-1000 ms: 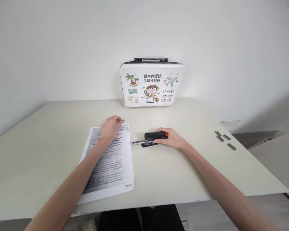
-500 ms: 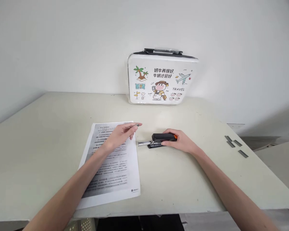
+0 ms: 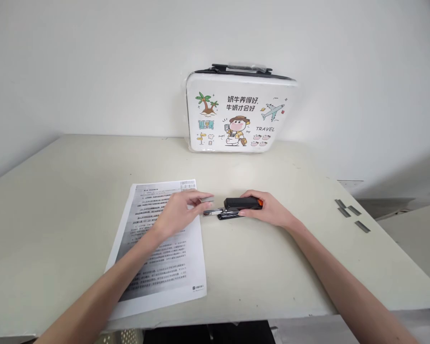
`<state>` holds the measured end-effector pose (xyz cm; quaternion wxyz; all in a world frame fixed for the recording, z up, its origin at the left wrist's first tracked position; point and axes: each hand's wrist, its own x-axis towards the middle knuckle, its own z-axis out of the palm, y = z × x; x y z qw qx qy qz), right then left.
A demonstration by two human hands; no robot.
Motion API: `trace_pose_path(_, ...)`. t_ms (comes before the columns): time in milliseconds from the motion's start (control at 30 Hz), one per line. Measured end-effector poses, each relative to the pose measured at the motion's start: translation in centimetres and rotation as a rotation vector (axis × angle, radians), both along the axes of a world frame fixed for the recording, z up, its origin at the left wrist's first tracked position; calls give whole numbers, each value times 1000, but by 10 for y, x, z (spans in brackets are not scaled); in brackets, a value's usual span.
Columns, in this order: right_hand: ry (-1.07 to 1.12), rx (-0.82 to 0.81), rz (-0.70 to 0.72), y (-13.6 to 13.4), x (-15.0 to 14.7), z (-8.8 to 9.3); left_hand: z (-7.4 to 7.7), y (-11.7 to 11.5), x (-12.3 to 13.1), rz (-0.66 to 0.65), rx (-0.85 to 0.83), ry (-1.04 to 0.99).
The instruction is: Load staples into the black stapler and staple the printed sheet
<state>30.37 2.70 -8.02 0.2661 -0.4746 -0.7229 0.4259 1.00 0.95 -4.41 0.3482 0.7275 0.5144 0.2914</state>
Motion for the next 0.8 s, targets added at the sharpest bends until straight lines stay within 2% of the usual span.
trace_pose_path(167,17,-9,1,1,0,1,-3,-5,4,-31,121,119)
trace_pose_path(433,6,-14,8,1,-1,3,-7,-8,3,-17,83,262)
trace_pose_path(800,-36,4,17,3,2,-1,-8,-8,3,-45,83,329)
